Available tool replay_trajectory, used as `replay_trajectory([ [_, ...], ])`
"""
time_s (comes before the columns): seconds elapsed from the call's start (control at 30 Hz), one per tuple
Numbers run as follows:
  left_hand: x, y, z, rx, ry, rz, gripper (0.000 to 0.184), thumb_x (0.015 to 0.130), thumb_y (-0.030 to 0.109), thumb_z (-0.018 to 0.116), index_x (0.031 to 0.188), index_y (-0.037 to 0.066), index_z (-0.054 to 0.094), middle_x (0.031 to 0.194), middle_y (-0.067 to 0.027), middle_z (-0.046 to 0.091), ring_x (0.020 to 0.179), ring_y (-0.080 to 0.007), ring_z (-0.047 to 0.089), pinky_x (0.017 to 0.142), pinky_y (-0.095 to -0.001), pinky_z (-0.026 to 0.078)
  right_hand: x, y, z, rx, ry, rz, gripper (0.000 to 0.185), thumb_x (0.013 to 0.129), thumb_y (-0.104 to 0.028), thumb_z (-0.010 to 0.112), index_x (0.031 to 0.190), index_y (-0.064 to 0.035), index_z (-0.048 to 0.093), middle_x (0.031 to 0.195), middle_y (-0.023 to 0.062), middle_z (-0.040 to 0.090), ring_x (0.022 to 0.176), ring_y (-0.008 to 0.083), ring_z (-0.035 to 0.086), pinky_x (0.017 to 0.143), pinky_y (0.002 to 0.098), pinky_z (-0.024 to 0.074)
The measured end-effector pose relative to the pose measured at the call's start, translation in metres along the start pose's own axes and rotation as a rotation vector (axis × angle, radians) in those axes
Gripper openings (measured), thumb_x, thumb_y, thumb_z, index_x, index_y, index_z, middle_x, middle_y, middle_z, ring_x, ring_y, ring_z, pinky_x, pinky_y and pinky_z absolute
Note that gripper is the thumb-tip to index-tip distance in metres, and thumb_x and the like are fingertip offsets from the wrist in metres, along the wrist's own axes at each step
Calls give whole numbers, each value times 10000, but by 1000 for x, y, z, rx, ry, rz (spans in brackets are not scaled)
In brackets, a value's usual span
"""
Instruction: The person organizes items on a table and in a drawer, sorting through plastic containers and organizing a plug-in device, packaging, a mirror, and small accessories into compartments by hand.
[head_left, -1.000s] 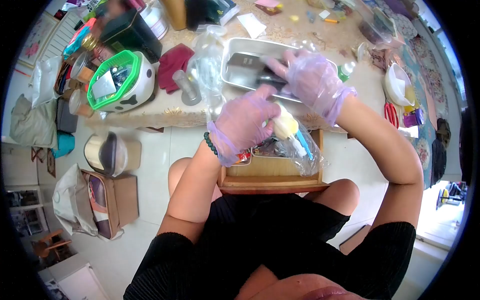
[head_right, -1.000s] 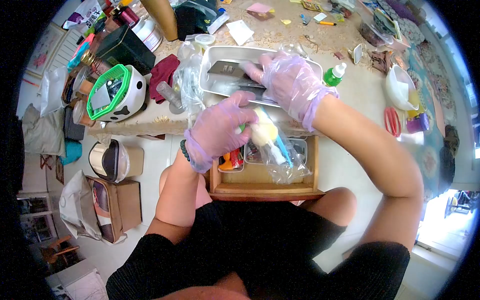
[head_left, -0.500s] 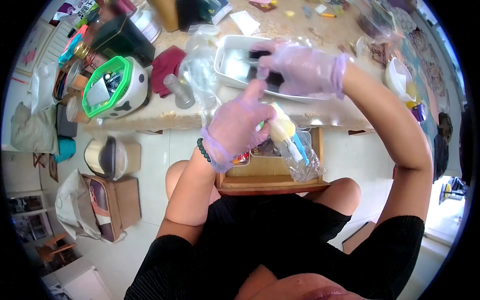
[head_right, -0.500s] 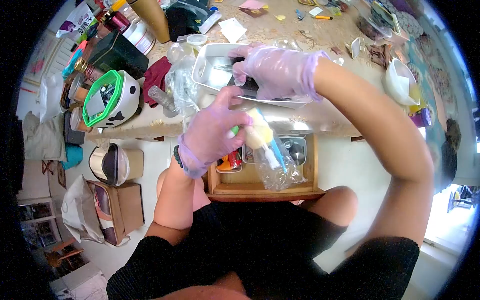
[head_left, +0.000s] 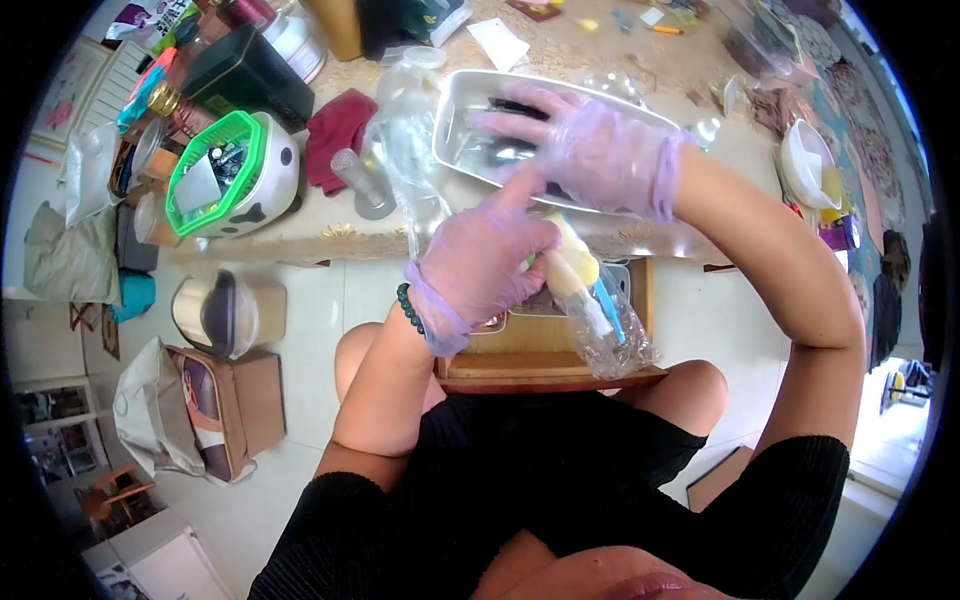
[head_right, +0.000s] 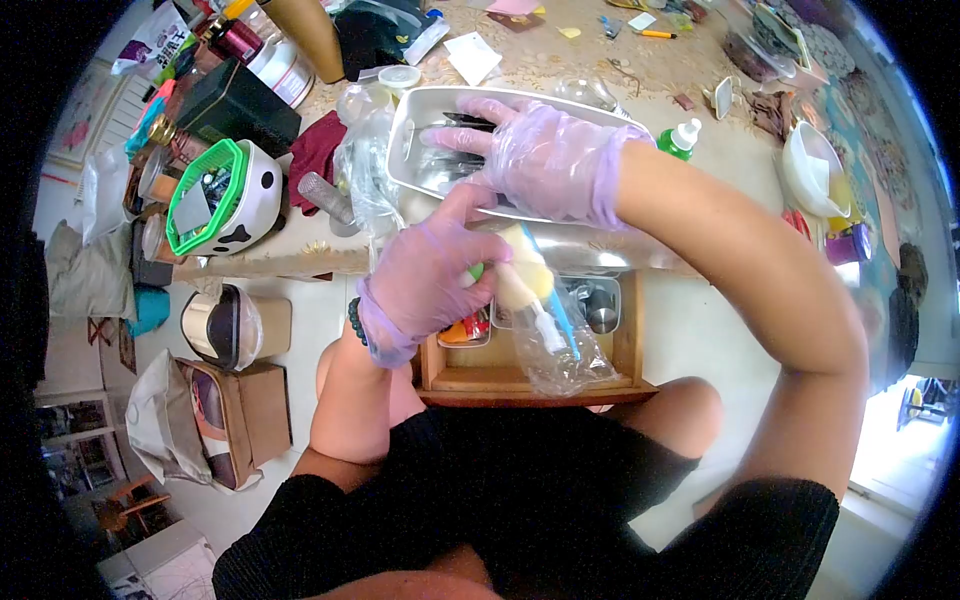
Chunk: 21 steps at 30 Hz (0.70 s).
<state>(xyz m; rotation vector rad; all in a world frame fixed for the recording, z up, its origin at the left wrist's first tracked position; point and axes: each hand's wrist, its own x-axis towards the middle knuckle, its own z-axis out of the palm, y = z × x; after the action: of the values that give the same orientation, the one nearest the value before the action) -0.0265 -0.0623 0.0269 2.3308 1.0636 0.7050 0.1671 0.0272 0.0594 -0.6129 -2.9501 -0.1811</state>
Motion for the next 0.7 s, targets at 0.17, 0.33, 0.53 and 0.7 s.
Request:
replay_trajectory([
  [0.17, 1, -5, 0, -6, 21, 15, 200, 748, 72, 724, 934, 124, 671, 1236, -131, 554, 1089, -331, 640, 826, -394, 553, -5, 10, -7, -23, -134, 18, 377, 845, -160, 657, 1215, -225, 684, 1539, 67, 390, 1346, 324, 458, 1047, 380, 487],
  [0.33, 0, -9, 3, -7, 54, 33, 185, 763, 71, 717, 932, 123, 666, 1245, -148, 545, 1104, -315, 642, 841, -386, 557, -13, 13, -25, 218, -131, 47, 510, 790, 34, 632, 1245, -195, 667, 1498, 114, 428, 1222, 351, 568, 1039, 378, 485],
  [0.53, 1, -8, 3, 14, 54, 36, 170, 764, 77, 716, 922, 115, 670, 1256, -154, 546, 1104, -316, 643, 851, -377, 557, -21, 2, -41, 386, -117, 326, 708, 773, 15, 631, 1429, -198, 473, 1445, 157, 469, 1206, 363, 572, 997, 413, 499],
  [0.7, 1, -7, 3, 42, 53, 31, 161, 765, 87, 715, 918, 116, 674, 1252, -149, 559, 1084, -305, 654, 829, -374, 564, -7, -4, -38, 395, -221, 378, 666, 833, -84, 666, 1452, -157, 430, 1314, 183, 565, 1137, 376, 603, 961, 412, 510],
])
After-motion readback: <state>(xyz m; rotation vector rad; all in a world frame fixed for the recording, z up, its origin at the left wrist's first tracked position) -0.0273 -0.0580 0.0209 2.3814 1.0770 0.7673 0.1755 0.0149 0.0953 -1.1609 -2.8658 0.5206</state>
